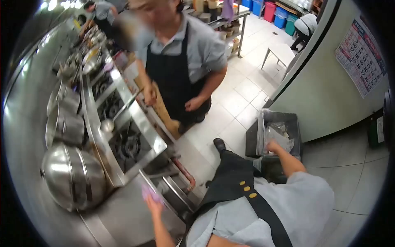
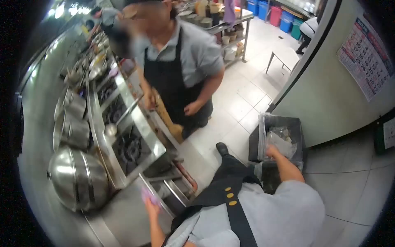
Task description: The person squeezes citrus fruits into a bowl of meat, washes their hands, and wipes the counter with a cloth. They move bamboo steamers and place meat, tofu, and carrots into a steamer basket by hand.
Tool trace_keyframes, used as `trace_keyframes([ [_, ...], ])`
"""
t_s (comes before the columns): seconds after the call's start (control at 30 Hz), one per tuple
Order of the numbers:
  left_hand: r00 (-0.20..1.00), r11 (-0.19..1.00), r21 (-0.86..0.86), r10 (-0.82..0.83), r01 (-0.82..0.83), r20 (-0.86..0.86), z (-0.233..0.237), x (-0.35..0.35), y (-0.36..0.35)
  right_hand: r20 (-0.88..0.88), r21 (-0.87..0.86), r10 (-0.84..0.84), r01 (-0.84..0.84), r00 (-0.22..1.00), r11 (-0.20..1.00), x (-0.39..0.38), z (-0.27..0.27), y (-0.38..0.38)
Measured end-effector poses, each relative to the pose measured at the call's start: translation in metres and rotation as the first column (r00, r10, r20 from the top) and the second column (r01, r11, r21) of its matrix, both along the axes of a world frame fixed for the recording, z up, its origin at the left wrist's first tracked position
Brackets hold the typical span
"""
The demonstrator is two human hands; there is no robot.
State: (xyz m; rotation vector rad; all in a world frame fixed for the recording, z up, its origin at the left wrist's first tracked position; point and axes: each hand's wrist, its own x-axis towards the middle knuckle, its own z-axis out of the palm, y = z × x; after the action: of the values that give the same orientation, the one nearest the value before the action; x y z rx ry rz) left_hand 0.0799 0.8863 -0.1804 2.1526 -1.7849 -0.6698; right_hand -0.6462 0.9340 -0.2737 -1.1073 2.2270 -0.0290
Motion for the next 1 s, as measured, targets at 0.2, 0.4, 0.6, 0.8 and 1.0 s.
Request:
trace_keyframes([
  [0.2, 0.946, 0.945, 0.218, 0.182, -0.243, 0.267, 0.001, -0.022, 0.029, -0.074, 0.317, -0.008, 0.031, 0.997, 0.948, -0.063, -0.006, -0.004],
  [0.4, 0.847, 0.894, 0.181, 0.298, -0.409, 0.441, 0.035, -0.225, -0.119, 0.161, 0.115, -0.344, 0.329, 0.925, 0.937, -0.154, 0.02, -0.288],
  [0.6, 0.912, 0.87, 0.374, 0.177, -0.32, 0.369, 0.05, -0.415, -0.221, 0.173, -0.696, -0.164, 0.238, 0.971, 0.678, -0.296, 0.104, -0.623],
  [0.8, 0.969, 0.893, 0.439, -0.186, 0.099, 0.159, 0.066, -0.573, -0.369, 0.16, -0.933, -0.168, 0.205, 0.973, 0.295, -0.403, 0.288, -0.87],
  [1.0, 0.611, 0.949, -0.314, -0.263, 0.026, -0.746, 0.11, -0.819, -0.662, 0.063, -0.968, 0.05, 0.048, 0.997, 0.248, -0.456, 0.258, -0.969],
])
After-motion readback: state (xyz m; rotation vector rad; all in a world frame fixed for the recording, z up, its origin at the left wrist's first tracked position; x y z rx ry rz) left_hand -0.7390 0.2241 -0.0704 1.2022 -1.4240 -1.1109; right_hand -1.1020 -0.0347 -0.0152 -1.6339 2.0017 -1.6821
